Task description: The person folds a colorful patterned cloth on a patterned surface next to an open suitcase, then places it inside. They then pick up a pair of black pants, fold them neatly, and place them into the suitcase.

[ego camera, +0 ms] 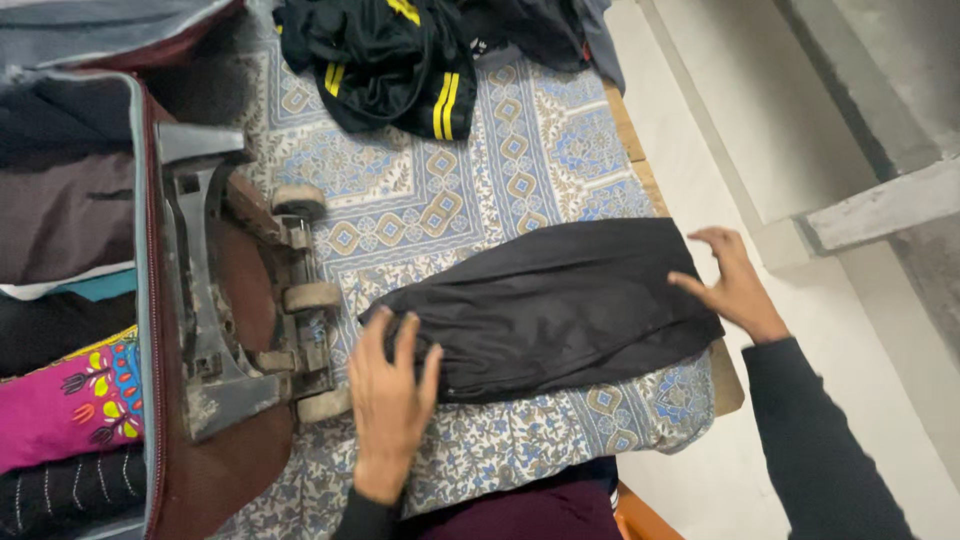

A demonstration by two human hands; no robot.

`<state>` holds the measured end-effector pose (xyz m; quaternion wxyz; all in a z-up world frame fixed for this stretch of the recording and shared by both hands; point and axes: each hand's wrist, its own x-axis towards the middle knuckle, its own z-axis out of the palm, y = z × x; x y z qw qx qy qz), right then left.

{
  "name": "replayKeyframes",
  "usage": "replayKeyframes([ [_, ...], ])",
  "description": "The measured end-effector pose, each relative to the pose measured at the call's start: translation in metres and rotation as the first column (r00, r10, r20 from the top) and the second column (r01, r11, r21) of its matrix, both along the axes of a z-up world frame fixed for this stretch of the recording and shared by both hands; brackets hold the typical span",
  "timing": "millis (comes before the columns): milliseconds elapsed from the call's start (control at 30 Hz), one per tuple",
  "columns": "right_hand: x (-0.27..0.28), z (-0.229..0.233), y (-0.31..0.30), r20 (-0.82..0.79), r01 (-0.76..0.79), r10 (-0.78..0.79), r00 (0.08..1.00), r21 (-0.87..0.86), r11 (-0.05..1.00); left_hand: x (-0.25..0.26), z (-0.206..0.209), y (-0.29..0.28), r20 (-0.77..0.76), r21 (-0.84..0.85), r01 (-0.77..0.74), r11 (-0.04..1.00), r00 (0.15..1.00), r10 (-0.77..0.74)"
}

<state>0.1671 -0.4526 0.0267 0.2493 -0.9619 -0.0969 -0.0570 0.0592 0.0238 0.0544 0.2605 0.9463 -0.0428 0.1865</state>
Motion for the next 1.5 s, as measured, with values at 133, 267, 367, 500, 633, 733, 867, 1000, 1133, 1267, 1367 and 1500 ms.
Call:
replayKeyframes([
  [133,-0.052,0.000,0.010,-0.087,-0.007,0.010,0.996,0.041,0.999,-0.035,-0.015,-0.002,-0.137,0.073,0.227,0.971,0.967,-0.216],
  [267,-0.071,-0.005,-0.010,-0.090,0.062,-0.052,0.995,0.115,0.991,-0.041,-0.023,0.009,-0.194,0.206,0.295,0.933,0.947,-0.257],
  [367,-0.080,-0.026,-0.022,-0.156,0.097,-0.074,0.985,0.144,0.985,-0.037,-0.018,0.015,-0.169,0.196,0.348,0.917,0.933,-0.318],
  [500,-0.083,-0.043,-0.038,-0.114,0.186,-0.165,0.980,0.206,0.961,-0.044,-0.009,0.022,-0.070,0.177,0.344,0.922,0.939,-0.336],
  [633,-0.086,-0.035,-0.029,-0.112,0.134,-0.113,0.987,0.201,0.970,-0.058,-0.012,0.029,-0.023,0.159,0.342,0.926,0.939,-0.343],
  [733,-0.086,-0.032,-0.015,-0.090,0.148,-0.136,0.987,0.145,0.978,-0.060,-0.023,0.027,-0.066,0.162,0.355,0.921,0.935,-0.349],
  [867,-0.078,-0.040,-0.018,-0.026,0.135,-0.133,0.991,0.121,0.983,-0.061,-0.026,0.026,-0.080,0.143,0.362,0.921,0.932,-0.353],
  [1000,-0.069,-0.036,-0.037,-0.069,0.084,-0.069,0.995,0.238,0.968,-0.059,-0.024,0.027,-0.065,0.078,0.338,0.938,0.941,-0.334],
  [1133,-0.076,-0.036,-0.062,-0.132,0.068,-0.022,0.991,0.358,0.931,-0.061,-0.023,0.029,-0.065,0.007,0.301,0.953,0.952,-0.300],
  [1267,-0.089,-0.032,-0.083,-0.274,0.221,-0.110,0.955,0.413,0.884,-0.061,-0.017,0.034,-0.092,-0.025,0.289,0.957,0.953,-0.290],
  [1367,-0.092,-0.023,-0.065,-0.170,0.151,-0.094,0.981,0.360,0.921,-0.058,-0.011,0.034,-0.165,-0.041,0.296,0.954,0.940,-0.299],
  [1500,-0.084,-0.029,-0.032,-0.025,0.064,-0.060,0.998,0.230,0.971,-0.051,-0.001,0.026,-0.223,0.092,0.311,0.946,0.932,-0.285],
])
